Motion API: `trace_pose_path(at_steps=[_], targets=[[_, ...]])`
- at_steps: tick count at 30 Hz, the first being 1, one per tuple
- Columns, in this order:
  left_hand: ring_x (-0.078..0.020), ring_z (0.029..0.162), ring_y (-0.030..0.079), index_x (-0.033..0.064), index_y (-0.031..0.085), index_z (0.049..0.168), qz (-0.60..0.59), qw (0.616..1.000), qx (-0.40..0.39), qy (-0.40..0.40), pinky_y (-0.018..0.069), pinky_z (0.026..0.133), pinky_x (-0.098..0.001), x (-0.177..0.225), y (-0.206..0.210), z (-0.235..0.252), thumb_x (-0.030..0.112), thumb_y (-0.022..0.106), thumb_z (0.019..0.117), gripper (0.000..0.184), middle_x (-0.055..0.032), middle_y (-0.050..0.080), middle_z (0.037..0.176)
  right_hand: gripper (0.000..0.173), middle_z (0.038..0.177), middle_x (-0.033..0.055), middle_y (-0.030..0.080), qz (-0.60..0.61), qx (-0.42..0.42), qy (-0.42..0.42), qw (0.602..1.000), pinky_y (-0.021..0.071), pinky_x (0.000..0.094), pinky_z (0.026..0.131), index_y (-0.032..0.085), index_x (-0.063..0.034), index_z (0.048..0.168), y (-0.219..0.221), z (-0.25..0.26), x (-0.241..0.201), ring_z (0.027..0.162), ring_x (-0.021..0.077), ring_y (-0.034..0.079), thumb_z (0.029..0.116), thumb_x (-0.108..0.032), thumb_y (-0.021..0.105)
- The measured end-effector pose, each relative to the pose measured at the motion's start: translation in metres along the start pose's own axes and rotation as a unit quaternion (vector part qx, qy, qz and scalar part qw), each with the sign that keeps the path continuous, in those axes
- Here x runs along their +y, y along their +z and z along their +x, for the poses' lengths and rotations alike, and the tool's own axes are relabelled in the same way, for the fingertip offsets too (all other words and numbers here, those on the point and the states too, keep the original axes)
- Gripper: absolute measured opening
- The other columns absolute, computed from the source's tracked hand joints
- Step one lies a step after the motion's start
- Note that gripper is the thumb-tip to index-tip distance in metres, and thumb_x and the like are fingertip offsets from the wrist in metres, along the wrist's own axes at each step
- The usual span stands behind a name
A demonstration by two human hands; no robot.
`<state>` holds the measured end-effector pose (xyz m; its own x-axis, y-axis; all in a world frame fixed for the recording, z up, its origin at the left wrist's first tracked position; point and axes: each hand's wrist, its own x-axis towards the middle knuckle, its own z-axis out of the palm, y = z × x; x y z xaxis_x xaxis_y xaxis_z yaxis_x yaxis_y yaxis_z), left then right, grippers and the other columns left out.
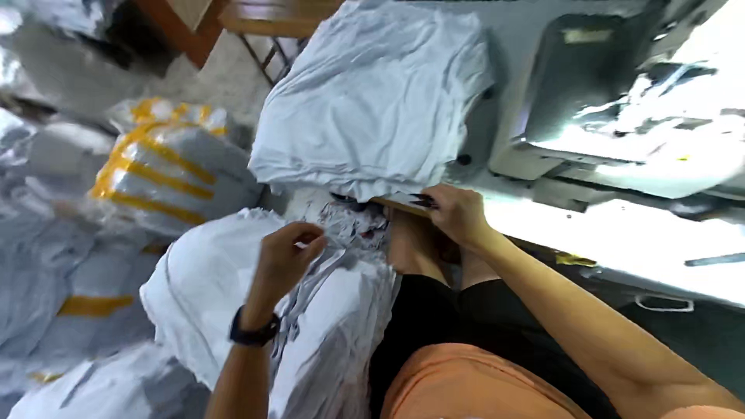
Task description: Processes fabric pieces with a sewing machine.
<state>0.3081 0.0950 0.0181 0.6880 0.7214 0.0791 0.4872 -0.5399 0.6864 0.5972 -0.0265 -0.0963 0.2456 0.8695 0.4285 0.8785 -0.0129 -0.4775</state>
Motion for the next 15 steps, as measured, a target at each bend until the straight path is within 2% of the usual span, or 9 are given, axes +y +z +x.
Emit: trace_pose_path(at_steps=[2,3,5,7,8,9,11,14,15], targets=[[-0.0217,0.083,0.07,-0.0062,0.07,0.104,0.015,0.997,-0.042,0.059,0.0596,0.074,-0.0386,0.018,0.042,0.046,0.005,0.069,0.0943,0.015,-0.0171,0.071,0.097,0.019,0.096,0.0274,0.072,-0.031,0.004,0.105,0.994,0.0526,0.0667,0.064,0.071,0.0066,0.107,-0.016,-0.013,0.026,0.082,0.0485,0.071,0.0892,-0.001,0.07],[-0.0247,0.085,0.07,-0.0061,0.069,0.106,0.017,0.995,-0.051,0.087,0.0595,0.075,-0.0406,0.024,0.061,0.066,0.006,0.067,0.0962,0.016,-0.0186,0.071,0.1,0.018,0.095,0.0282,0.071,-0.039,0.013,0.14,0.989,0.0517,0.0678,0.066,0.071,0.0071,0.105,-0.018,-0.017,0.034,0.082,0.0493,0.07,0.0901,-0.003,0.07],[-0.0309,0.093,0.07,-0.0084,0.068,0.11,0.017,0.991,-0.039,0.123,0.0587,0.08,-0.0437,0.032,0.099,0.108,0.009,0.065,0.0983,0.021,-0.0231,0.069,0.107,0.014,0.086,0.0269,0.07,-0.043,0.033,0.157,0.986,0.0506,0.0668,0.062,0.07,0.0069,0.096,-0.017,-0.018,0.039,0.077,0.0482,0.07,0.0863,-0.003,0.073],[-0.0372,0.102,0.068,-0.0105,0.064,0.118,0.024,0.991,-0.035,0.127,0.0566,0.087,-0.0485,0.029,0.134,0.147,0.013,0.068,0.0968,0.032,-0.0269,0.066,0.114,0.015,0.084,0.0254,0.07,-0.051,0.017,0.165,0.985,0.0498,0.0658,0.059,0.071,0.0046,0.096,-0.015,-0.015,0.037,0.074,0.0476,0.069,0.0838,-0.002,0.075],[-0.0385,0.102,0.067,-0.0115,0.062,0.12,0.022,0.991,-0.045,0.125,0.056,0.089,-0.0496,0.026,0.145,0.162,0.013,0.071,0.0951,0.036,-0.0278,0.066,0.113,0.015,0.082,0.0246,0.07,-0.054,0.016,0.162,0.985,0.0495,0.0643,0.057,0.071,0.004,0.096,-0.014,-0.014,0.037,0.072,0.0469,0.069,0.0835,-0.003,0.076],[-0.0362,0.094,0.068,-0.0121,0.062,0.117,0.012,0.992,-0.047,0.12,0.0567,0.085,-0.0483,0.023,0.15,0.172,0.011,0.072,0.093,0.035,-0.0264,0.067,0.105,0.015,0.081,0.0241,0.07,-0.054,0.017,0.158,0.986,0.0492,0.0631,0.055,0.071,0.004,0.096,-0.013,-0.014,0.037,0.071,0.0465,0.069,0.0832,-0.003,0.076],[-0.0303,0.086,0.068,-0.0105,0.063,0.115,-0.004,0.994,-0.077,0.08,0.0564,0.08,-0.0448,0.032,0.131,0.174,0.009,0.073,0.0922,0.032,-0.0224,0.068,0.098,0.014,0.078,0.0227,0.069,-0.053,0.027,0.149,0.987,0.0493,0.0615,0.053,0.071,0.0042,0.093,-0.012,-0.013,0.039,0.067,0.045,0.069,0.0837,-0.005,0.075],[-0.0258,0.076,0.065,-0.0034,0.064,0.109,0.02,0.983,-0.177,0.04,0.0571,0.069,-0.043,0.045,0.073,0.154,0.006,0.079,0.0874,0.029,-0.0173,0.066,0.09,0.011,0.073,0.0215,0.068,-0.049,0.042,0.147,0.987,0.049,0.0596,0.051,0.07,0.0035,0.087,-0.009,-0.012,0.04,0.064,0.0435,0.068,0.0812,-0.004,0.074],[-0.0254,0.077,0.066,-0.004,0.066,0.108,0.041,0.972,-0.23,0.026,0.0575,0.072,-0.044,0.04,0.064,0.155,0.006,0.08,0.0862,0.028,-0.0166,0.068,0.089,0.011,0.072,0.0209,0.067,-0.049,0.052,0.138,0.988,0.049,0.0585,0.05,0.069,0.0032,0.086,-0.007,-0.013,0.041,0.063,0.0425,0.068,0.081,-0.005,0.074]])
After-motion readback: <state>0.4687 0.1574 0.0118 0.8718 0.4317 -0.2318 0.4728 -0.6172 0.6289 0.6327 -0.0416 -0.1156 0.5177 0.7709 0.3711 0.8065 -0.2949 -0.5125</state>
